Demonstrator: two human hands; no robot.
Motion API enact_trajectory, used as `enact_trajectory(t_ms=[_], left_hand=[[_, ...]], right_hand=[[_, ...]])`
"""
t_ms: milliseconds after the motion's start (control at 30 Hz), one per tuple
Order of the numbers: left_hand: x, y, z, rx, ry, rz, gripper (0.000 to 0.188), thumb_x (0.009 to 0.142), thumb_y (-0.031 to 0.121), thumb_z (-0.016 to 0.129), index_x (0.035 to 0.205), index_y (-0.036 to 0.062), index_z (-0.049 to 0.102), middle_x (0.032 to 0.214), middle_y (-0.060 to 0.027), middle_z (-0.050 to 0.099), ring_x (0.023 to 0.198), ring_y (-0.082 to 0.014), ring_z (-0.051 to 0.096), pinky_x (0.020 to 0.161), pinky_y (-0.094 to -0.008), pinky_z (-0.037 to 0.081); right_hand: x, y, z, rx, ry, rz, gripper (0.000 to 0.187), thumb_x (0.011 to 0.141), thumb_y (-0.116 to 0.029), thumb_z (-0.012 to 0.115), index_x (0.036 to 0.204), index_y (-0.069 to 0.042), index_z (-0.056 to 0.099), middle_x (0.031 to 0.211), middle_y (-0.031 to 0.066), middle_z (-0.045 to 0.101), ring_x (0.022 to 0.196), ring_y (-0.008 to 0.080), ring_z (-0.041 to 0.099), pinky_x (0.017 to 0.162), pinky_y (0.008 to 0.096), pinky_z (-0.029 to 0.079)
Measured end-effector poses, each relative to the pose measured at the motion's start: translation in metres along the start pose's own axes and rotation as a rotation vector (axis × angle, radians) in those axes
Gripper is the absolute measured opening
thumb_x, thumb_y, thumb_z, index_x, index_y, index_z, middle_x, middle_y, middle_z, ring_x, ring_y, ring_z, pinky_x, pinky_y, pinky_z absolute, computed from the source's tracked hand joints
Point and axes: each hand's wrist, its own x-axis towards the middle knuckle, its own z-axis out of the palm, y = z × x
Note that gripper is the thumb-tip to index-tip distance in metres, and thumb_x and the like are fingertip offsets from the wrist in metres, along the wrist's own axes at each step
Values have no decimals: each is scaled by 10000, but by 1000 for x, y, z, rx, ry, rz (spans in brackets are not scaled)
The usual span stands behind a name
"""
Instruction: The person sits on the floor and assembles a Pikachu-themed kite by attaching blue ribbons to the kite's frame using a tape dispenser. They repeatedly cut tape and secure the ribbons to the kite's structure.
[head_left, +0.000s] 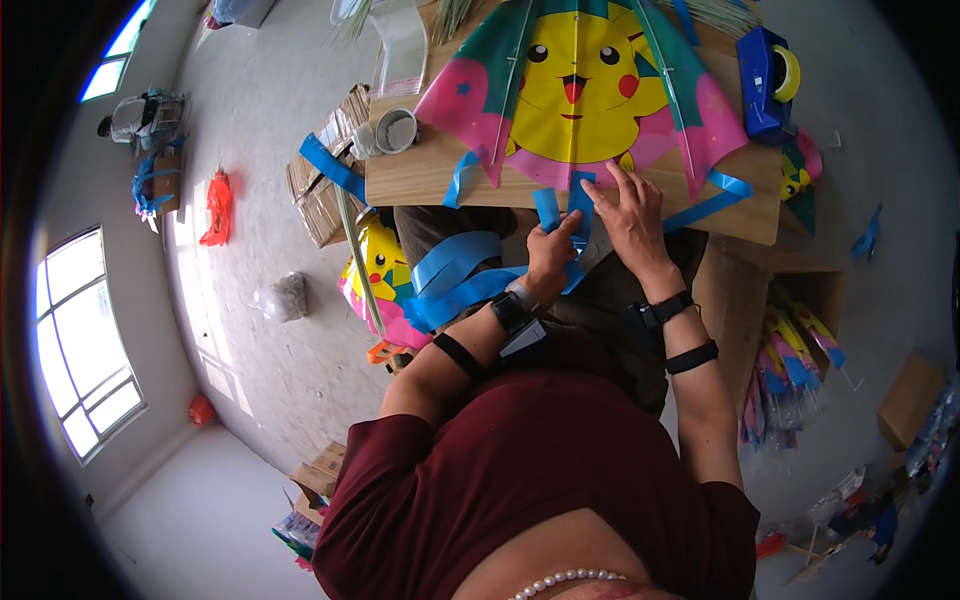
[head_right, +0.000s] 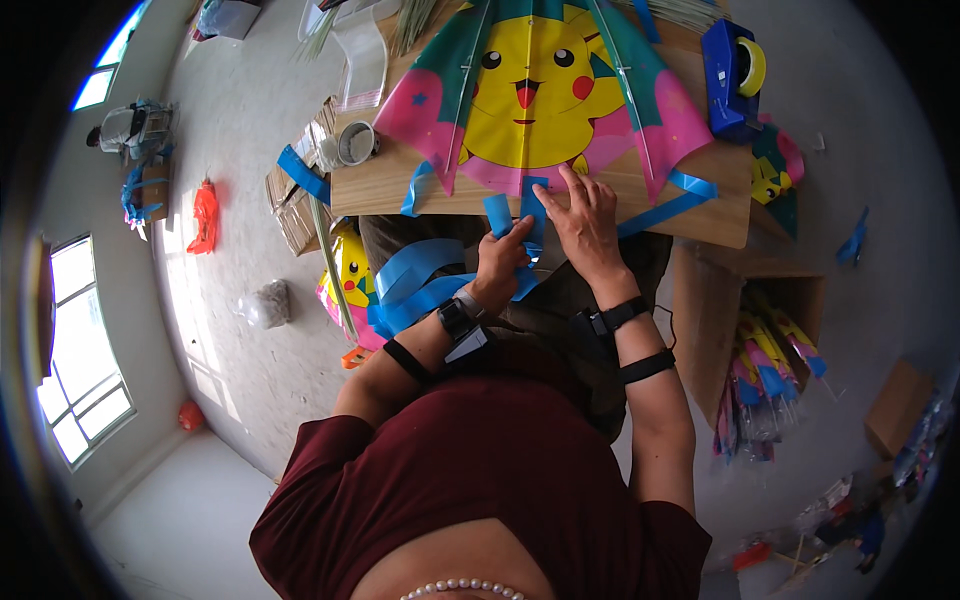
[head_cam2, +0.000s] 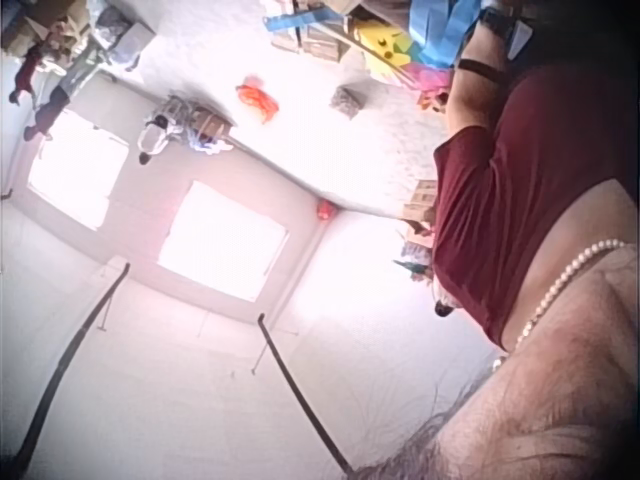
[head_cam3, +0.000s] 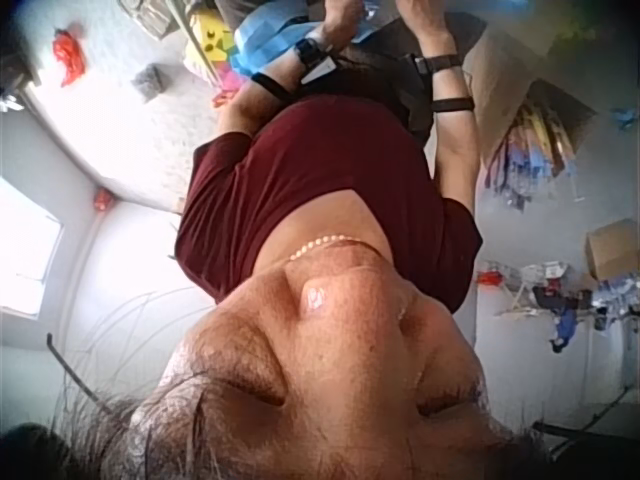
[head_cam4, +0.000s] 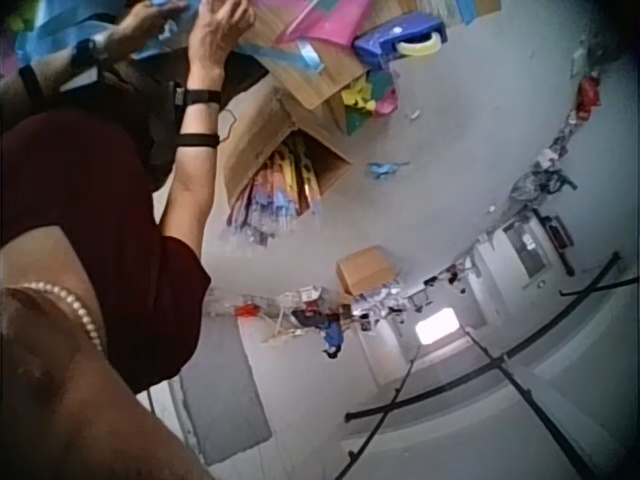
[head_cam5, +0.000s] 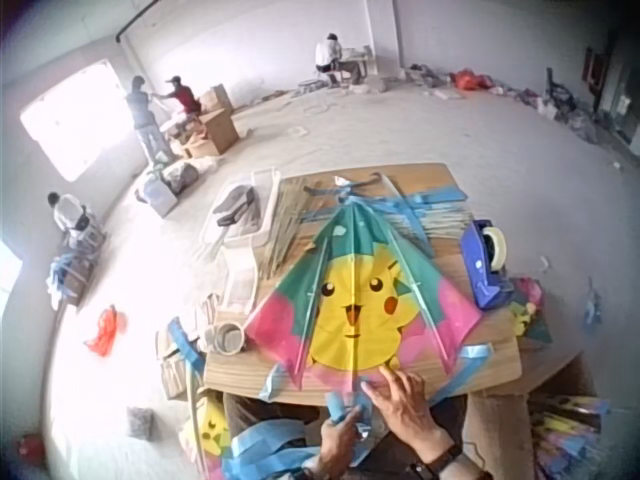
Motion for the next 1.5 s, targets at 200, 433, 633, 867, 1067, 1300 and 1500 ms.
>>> enact_trajectory(t_ms=[200, 433, 633, 867, 1067, 1300, 1500], left_hand=[[1, 3, 2, 42, -6, 11, 261, 846, 272, 810, 861, 116, 602, 630, 66, 475, 496, -49, 406, 454, -235, 304], [11, 14, 8, 133, 66, 23, 358, 788, 357, 854, 810, 87, 619, 622, 47, 482, 487, -56, 424, 452, -240, 320], [19, 16, 13, 176, 143, 52, 333, 790, 331, 854, 770, 92, 622, 619, 35, 530, 461, -59, 437, 428, -238, 312], [17, 20, 16, 186, 173, 60, 308, 811, 302, 846, 715, 121, 616, 583, 60, 494, 430, -45, 404, 404, -232, 286], [18, 22, 14, 188, 163, 45, 296, 809, 296, 846, 735, 122, 618, 587, 68, 475, 443, -40, 387, 417, -225, 286], [19, 21, 12, 168, 136, 39, 289, 812, 290, 843, 732, 142, 608, 581, 81, 456, 442, -35, 365, 422, -225, 265], [24, 18, 9, 155, 119, 10, 256, 819, 271, 834, 759, 153, 615, 587, 85, 451, 446, -35, 348, 429, -230, 266]], right_hand=[[-2, 1, 2, 1, 8, -2, 475, 877, -106, 654, 1335, -233, 636, 1431, 153, 475, 1265, 307, 481, 1068, 481, 339], [-3, 2, 2, -22, -2, -3, 469, 882, -95, 642, 1332, -230, 642, 1439, 153, 469, 1270, 307, 475, 1072, 479, 337], [-2, 1, 1, -11, 4, -2, 469, 876, -93, 641, 1326, -225, 649, 1435, 154, 475, 1273, 310, 475, 1078, 480, 335], [-2, 0, 1, 13, 4, 6, 486, 858, -85, 660, 1325, -214, 646, 1436, 157, 473, 1278, 317, 471, 1085, 482, 332], [-2, -1, 1, 17, 0, 10, 485, 862, -87, 664, 1329, -216, 642, 1437, 159, 468, 1284, 319, 467, 1087, 482, 330], [-3, -1, 2, 11, 1, 11, 474, 862, -92, 668, 1319, -216, 650, 1440, 159, 465, 1286, 318, 466, 1087, 485, 331], [-3, -1, 3, 8, 7, 15, 465, 859, -96, 674, 1308, -215, 658, 1438, 158, 467, 1284, 317, 467, 1088, 487, 331]])
